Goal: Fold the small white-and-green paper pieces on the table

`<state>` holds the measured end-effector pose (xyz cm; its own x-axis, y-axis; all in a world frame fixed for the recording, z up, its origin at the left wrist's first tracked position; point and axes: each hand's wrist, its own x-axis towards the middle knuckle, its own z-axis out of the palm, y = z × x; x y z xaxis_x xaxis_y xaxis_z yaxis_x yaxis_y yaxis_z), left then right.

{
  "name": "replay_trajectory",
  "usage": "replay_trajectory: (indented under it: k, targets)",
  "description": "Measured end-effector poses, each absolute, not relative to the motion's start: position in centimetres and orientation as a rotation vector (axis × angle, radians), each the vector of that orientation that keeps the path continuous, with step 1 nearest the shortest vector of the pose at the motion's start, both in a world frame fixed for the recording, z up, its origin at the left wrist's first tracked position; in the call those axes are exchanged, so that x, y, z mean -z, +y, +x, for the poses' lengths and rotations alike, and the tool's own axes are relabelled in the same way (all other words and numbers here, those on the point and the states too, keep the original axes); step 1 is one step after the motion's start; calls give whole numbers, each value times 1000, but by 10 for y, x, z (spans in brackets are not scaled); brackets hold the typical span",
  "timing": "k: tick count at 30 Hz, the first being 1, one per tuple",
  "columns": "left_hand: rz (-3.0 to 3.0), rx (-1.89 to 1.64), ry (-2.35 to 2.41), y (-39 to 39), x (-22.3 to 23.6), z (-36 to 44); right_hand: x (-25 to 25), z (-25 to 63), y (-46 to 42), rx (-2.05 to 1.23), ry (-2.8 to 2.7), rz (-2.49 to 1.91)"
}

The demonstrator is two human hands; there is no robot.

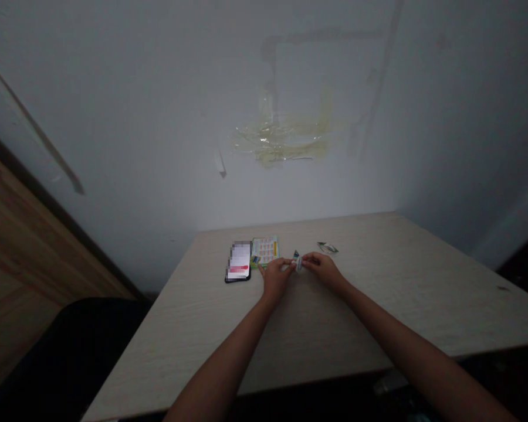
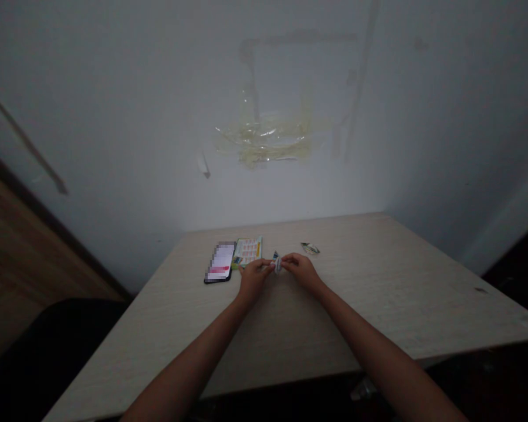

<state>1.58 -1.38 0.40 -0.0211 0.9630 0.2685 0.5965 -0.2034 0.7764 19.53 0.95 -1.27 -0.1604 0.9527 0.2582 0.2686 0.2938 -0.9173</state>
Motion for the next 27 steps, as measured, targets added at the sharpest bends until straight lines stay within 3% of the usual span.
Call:
replay_trajectory:
  k: [3,9,13,18,27]
  targets:
    - [1835,-1139,1646,-14,-4,14,12,199,8,-808,-1683,-1181]
    - [1841,-1172,1654,-14,-3,10,6,220,6,-101,-1865,-1297]
    - [1859,-1186,1665,-16,-4,10,11,233,12,168,-1794,-1563]
    - [1884,-1174,1662,-19,-7,11,27,240,22,208,-1794,-1728]
    - [1898,-1156,1662,-21,-9,11,23,231,15,64,-1908,-1652]
